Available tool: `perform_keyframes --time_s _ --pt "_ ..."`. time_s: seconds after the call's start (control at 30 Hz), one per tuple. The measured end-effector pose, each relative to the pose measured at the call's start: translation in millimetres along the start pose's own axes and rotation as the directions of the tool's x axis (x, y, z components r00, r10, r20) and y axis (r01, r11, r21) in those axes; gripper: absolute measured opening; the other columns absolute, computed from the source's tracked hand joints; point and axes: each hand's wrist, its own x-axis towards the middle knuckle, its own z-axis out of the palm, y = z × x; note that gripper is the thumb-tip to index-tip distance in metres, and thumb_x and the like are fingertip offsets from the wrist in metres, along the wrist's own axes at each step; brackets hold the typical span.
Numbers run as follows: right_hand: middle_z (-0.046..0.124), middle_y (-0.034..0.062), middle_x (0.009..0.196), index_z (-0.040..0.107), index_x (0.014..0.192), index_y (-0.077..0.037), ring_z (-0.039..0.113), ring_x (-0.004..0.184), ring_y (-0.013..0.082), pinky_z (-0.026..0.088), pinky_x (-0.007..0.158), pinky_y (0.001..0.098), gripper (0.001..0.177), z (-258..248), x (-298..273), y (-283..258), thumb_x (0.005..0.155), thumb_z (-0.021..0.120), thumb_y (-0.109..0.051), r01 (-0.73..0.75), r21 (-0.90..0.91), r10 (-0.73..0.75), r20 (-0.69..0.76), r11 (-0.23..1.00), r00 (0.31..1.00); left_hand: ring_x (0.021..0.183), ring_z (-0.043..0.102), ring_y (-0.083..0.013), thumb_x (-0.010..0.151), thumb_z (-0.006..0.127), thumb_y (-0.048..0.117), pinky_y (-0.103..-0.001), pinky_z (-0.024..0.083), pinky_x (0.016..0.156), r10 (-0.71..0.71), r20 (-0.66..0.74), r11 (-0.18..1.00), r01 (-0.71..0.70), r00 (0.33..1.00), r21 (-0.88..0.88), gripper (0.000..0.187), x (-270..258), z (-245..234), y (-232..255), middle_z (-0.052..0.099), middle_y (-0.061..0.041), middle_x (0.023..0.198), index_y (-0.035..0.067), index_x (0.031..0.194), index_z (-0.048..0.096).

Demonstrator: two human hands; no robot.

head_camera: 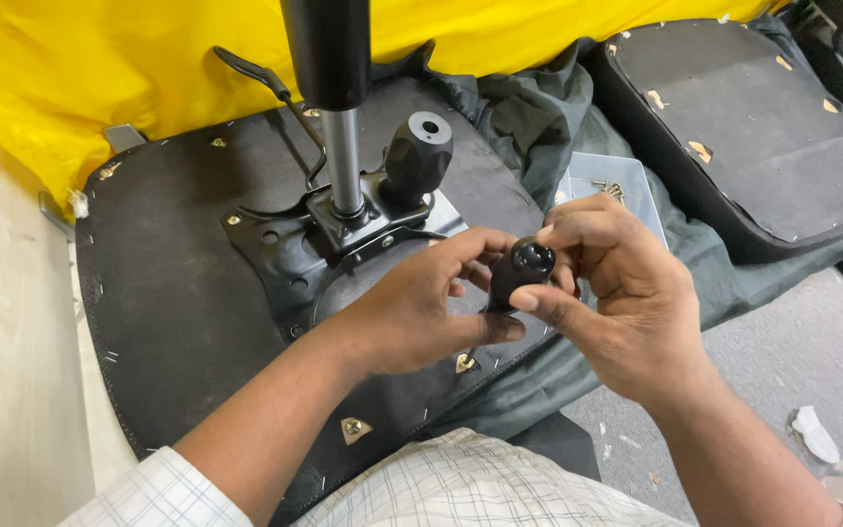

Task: The person uses a screwdriver to fasten screws into the underside of an office chair seat, securing the seat to the central gas-lift column. The person repeatedly picks screws from a plastic container and tightens them into the metal bracket.

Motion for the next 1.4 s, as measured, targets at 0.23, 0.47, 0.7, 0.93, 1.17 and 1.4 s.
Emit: perform_keyframes --time_s 0.23,0.47,0.7,0.93,1.17,1.4 --pt "0.059 0.0103 0.132 0.057 0.116 -0.004 0.057 0.126 0.0159 0.047 0.11 0.032 0.027 -3.3 4.6 -13.5 0.09 0.066 -0.005 0.044 0.064 -0.048 0.055 0.997 0.997 0.122 0.066 -0.0122 0.084 0.076 0.024 -0.036 0.047 0.104 0.036 -0.016 0.999 -0.036 0.999 -0.027 0.059 -0.4 -4.9 -0.5 0.073 0.005 0.119 0.019 0.139 0.054" --pt "0.055 0.0133 0.133 0.059 0.118 0.0 0.057 0.125 0.0182 0.049 0.109 0.0346 0.031 0.2 3.8 -10.4 0.091 0.076 -0.001 0.103 0.003 -0.104 0.046 0.995 0.994 0.112 0.069 -0.0155 0.08 0.081 0.025 -0.036 0.05 0.102 -0.027 -0.023 1.0 0.028 0.999 0.015 0.057 -2.9 -3.2 5.9 0.073 0.001 0.112 0.019 0.133 0.061" --pt "0.062 0.0118 0.13 0.064 0.119 0.001 0.059 0.129 0.0198 0.049 0.111 0.0345 0.027 -1.3 1.0 -9.0 0.095 0.07 -0.01 0.097 0.002 -0.097 0.06 0.995 0.994 0.11 0.065 -0.0182 0.08 0.086 0.027 -0.038 0.049 0.094 0.065 -0.037 0.994 -0.061 0.997 0.09 0.052 -7.2 -0.1 3.6 0.07 -0.005 0.113 0.016 0.127 0.066" --pt "0.058 0.015 0.135 0.06 0.12 0.0 0.057 0.131 0.0201 0.049 0.111 0.037 0.031 -2.0 -1.5 -5.2 0.093 0.072 -0.01 0.09 0.101 -0.097 0.059 0.991 0.994 0.111 0.064 -0.0139 0.085 0.073 0.028 -0.034 0.047 0.093 0.062 0.015 0.997 -0.062 0.998 -0.041 0.052 -8.0 -0.4 4.7 0.072 0.001 0.119 0.018 0.135 0.058" --pt "0.063 0.015 0.129 0.061 0.115 0.0 0.06 0.125 0.0196 0.05 0.11 0.0368 0.026 0.2 0.9 -5.5 0.094 0.073 -0.006 0.101 0.049 -0.103 0.051 0.994 0.993 0.101 0.062 -0.018 0.085 0.079 0.032 -0.034 0.052 0.088 -0.008 -0.009 0.993 0.009 1.0 0.115 0.04 -9.8 0.8 11.5 0.07 -0.004 0.108 0.016 0.12 0.067" --pt "0.059 0.0111 0.128 0.063 0.111 0.0 0.06 0.121 0.0167 0.051 0.103 0.0325 0.021 -3.5 -1.2 -12.5 0.092 0.069 0.005 0.123 0.038 -0.125 0.052 0.992 0.991 0.109 0.07 -0.0172 0.093 0.064 0.022 -0.032 0.055 0.096 -0.145 0.003 0.928 0.137 0.989 -0.347 0.041 -15.4 2.3 6.0 0.073 0.003 0.119 0.021 0.133 0.057"
